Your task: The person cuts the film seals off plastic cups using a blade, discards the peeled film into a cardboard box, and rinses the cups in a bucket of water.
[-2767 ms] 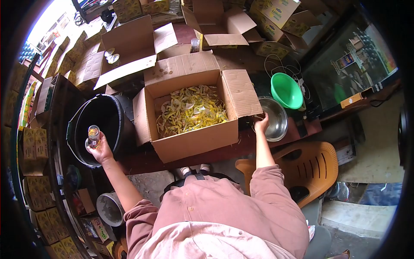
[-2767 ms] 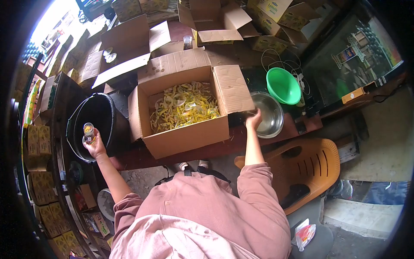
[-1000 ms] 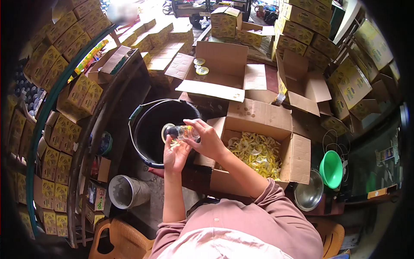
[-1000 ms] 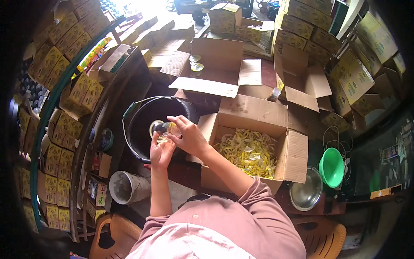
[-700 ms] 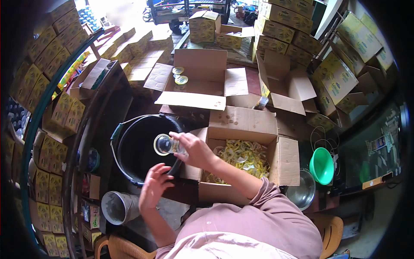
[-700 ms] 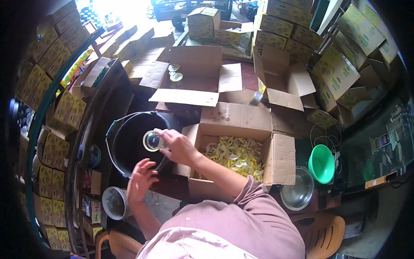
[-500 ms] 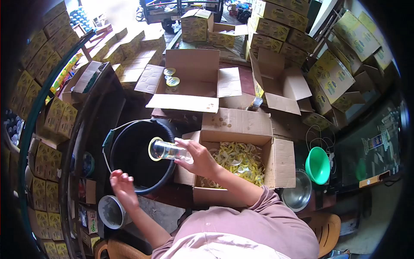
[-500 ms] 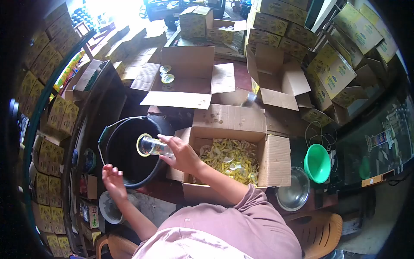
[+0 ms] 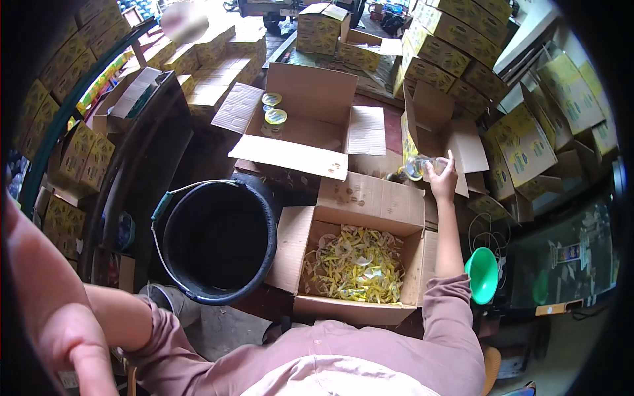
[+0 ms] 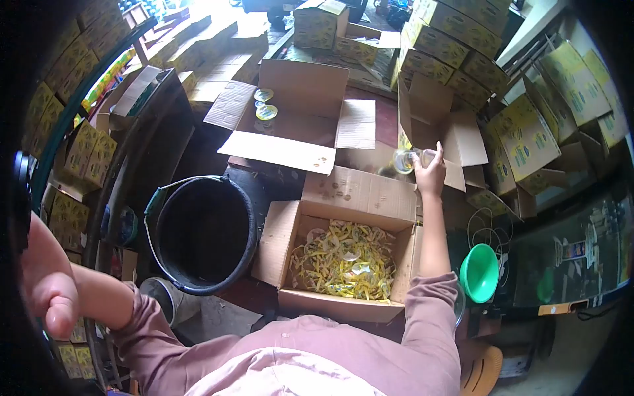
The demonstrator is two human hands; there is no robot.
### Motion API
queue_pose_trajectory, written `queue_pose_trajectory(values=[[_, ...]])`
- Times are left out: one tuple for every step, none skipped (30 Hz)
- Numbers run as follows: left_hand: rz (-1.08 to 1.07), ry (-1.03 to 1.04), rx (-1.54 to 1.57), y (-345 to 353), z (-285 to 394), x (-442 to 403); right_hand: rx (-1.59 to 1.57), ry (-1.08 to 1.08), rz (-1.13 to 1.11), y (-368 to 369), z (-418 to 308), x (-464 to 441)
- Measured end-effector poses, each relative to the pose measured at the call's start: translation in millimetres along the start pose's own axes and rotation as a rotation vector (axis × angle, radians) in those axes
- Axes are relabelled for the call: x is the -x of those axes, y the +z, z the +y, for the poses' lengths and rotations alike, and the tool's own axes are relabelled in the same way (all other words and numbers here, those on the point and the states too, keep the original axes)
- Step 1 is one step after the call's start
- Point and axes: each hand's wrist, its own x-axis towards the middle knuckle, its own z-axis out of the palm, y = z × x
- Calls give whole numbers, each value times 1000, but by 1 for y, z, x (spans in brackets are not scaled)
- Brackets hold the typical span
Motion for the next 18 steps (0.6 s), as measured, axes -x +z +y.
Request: queue_pose_trajectory(values=[[-24,38,4,10,-5,-7,10,1,-30,8,9,-6],[-35,64,3,19,-11,-12,30,13,-58,16,18,-10],[-44,83,1,24,-15,-15,48,25,-86,24,22,-11],[-47,91,2,27,-19,-16,67,41,-116,32,30,-11],[-51,101,4,29,-24,-17,76,46,-144,41,39,-12],[-52,102,6,30,-26,-18,97,47,-158,44,43,-12],[-50,108,4,29,-30,-18,116,46,-176,50,46,-11],[-47,105,-1,27,-32,-18,133,43,-194,55,49,-11],[-45,107,-7,23,-34,-18,132,57,-219,60,54,-10],[-40,107,-13,19,-36,-17,128,80,-259,64,56,-10],[-37,109,-21,15,-38,-16,140,82,-286,67,58,-9],[-38,111,-28,11,-38,-15,155,85,-310,69,60,-7],[-35,111,-39,5,-39,-14,163,90,-336,72,60,-5],[-30,108,-45,2,-41,-12,173,111,-383,75,65,-3],[-24,109,-52,-1,-42,-11,185,133,-429,80,67,0],[-24,106,-56,-2,-44,-10,197,157,-473,84,71,3],[-20,106,-62,-3,-46,-9,194,150,-494,86,74,6],[-21,105,-65,-4,-48,-9,191,157,-519,89,73,8]])
